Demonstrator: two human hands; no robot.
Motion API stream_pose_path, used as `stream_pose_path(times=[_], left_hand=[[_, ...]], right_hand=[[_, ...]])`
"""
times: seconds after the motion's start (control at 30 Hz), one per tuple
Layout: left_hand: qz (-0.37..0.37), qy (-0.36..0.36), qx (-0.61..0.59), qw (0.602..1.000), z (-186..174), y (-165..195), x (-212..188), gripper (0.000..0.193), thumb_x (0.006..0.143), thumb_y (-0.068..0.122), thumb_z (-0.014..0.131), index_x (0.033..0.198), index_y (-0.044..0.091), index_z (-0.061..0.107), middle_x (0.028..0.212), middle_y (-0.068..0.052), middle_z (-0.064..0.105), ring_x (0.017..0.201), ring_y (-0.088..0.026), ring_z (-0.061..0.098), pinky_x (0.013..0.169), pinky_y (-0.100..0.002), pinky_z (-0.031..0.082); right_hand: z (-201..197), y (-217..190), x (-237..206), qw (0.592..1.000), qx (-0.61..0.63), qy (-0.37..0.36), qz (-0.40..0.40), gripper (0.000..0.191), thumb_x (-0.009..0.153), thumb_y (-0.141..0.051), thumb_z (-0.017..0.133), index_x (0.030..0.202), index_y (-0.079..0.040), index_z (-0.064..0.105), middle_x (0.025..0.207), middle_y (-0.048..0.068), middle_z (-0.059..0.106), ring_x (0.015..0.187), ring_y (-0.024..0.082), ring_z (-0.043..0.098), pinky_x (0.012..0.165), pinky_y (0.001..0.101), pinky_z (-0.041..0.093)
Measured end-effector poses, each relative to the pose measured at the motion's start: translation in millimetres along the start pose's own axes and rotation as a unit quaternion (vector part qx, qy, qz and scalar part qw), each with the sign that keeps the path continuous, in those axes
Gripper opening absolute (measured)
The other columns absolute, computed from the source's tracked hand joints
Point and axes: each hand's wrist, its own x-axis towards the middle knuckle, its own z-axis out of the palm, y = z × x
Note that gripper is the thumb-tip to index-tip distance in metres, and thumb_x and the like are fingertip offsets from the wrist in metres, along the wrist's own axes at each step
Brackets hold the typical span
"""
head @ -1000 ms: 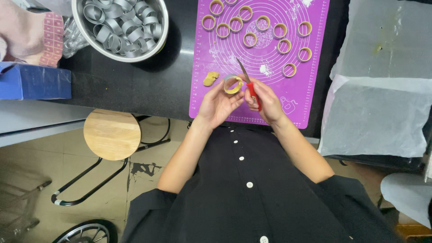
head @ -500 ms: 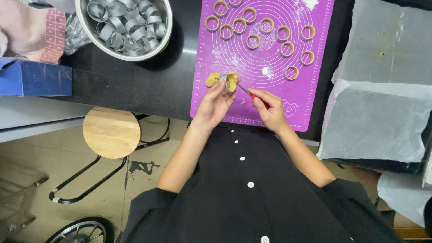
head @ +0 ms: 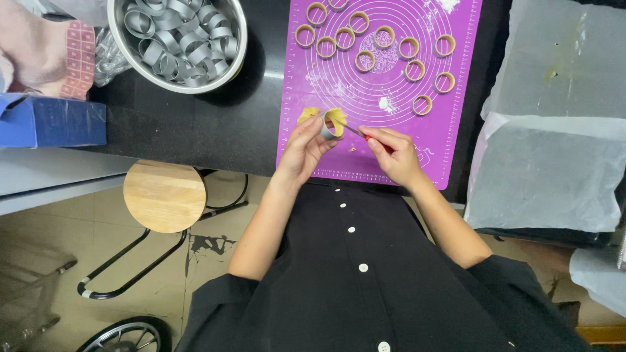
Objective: The person fills small metal ring molds with a yellow paste using a small red spatula. They press the paste into the rings, scrape off excess, and place the filled rings on a purple mat.
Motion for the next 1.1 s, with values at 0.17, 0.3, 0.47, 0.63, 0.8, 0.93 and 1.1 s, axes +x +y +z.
stream_pose_path(times=[0.17,0.3,0.47,0.63,0.8,0.93,1.1], left_hand=[[-0.001,0.013,0.022,1.0,2,-1,2,0.04,0.106,0.028,0.054,0.134,0.0,0.052,0.116,-0.014,0.068,0.1,-0.026,0.072,0.085,-0.032,0.059],[-0.016,0.007,-0.013,1.0,2,1,2,0.037,0.107,0.03,0.055,0.129,0.0,0.053,0.112,-0.015,0.068,0.093,-0.027,0.073,0.078,-0.03,0.06],[-0.041,0.025,-0.043,0.998,-3,-3,6,0.038,0.108,0.034,0.054,0.126,0.0,0.055,0.105,-0.014,0.069,0.084,-0.025,0.074,0.069,-0.028,0.061],[-0.093,0.034,-0.13,0.987,-13,-8,10,0.039,0.106,0.035,0.056,0.117,-0.002,0.058,0.098,-0.014,0.07,0.073,-0.026,0.073,0.06,-0.026,0.061],[-0.104,0.032,-0.139,0.984,-19,-10,15,0.039,0.106,0.035,0.057,0.112,-0.003,0.061,0.092,-0.015,0.071,0.069,-0.026,0.073,0.058,-0.026,0.062],[-0.122,0.023,-0.138,0.983,-19,-8,15,0.041,0.106,0.034,0.057,0.105,-0.007,0.064,0.09,-0.016,0.072,0.07,-0.025,0.073,0.059,-0.026,0.062],[-0.139,0.044,-0.117,0.982,-17,-8,11,0.035,0.105,0.031,0.055,0.106,-0.002,0.065,0.092,-0.014,0.072,0.078,-0.02,0.075,0.058,-0.028,0.062]], right_hand=[[1,1,-2,0.999,-0.021,-0.013,0.037,0.03,0.099,-0.012,0.063,0.126,-0.004,0.071,0.089,0.012,0.072,0.075,0.018,0.066,0.071,0.0297,0.052],[-2,3,-1,1.0,-0.008,0.005,-0.015,0.028,0.102,-0.01,0.062,0.128,-0.003,0.069,0.095,0.011,0.072,0.081,0.017,0.066,0.074,0.0291,0.052],[-2,5,-2,0.999,-0.022,-0.015,0.027,0.029,0.098,-0.009,0.065,0.126,-0.004,0.072,0.082,0.011,0.069,0.069,0.018,0.061,0.066,0.03,0.048],[-6,7,-1,0.999,-0.01,0.009,-0.029,0.028,0.099,-0.007,0.063,0.126,-0.002,0.069,0.096,0.011,0.073,0.08,0.017,0.067,0.072,0.0287,0.051],[-8,7,-3,0.999,-0.018,0.02,-0.023,0.028,0.099,-0.005,0.063,0.125,-0.003,0.071,0.094,0.011,0.072,0.079,0.017,0.067,0.073,0.0279,0.051],[-9,6,-1,0.998,0.004,0.03,-0.061,0.027,0.099,-0.004,0.063,0.125,-0.002,0.07,0.098,0.011,0.073,0.084,0.017,0.068,0.075,0.0282,0.052],[-14,0,1,0.997,-0.05,-0.004,-0.064,0.026,0.093,-0.005,0.069,0.119,-0.003,0.074,0.084,0.009,0.069,0.07,0.018,0.063,0.064,0.0307,0.049]])
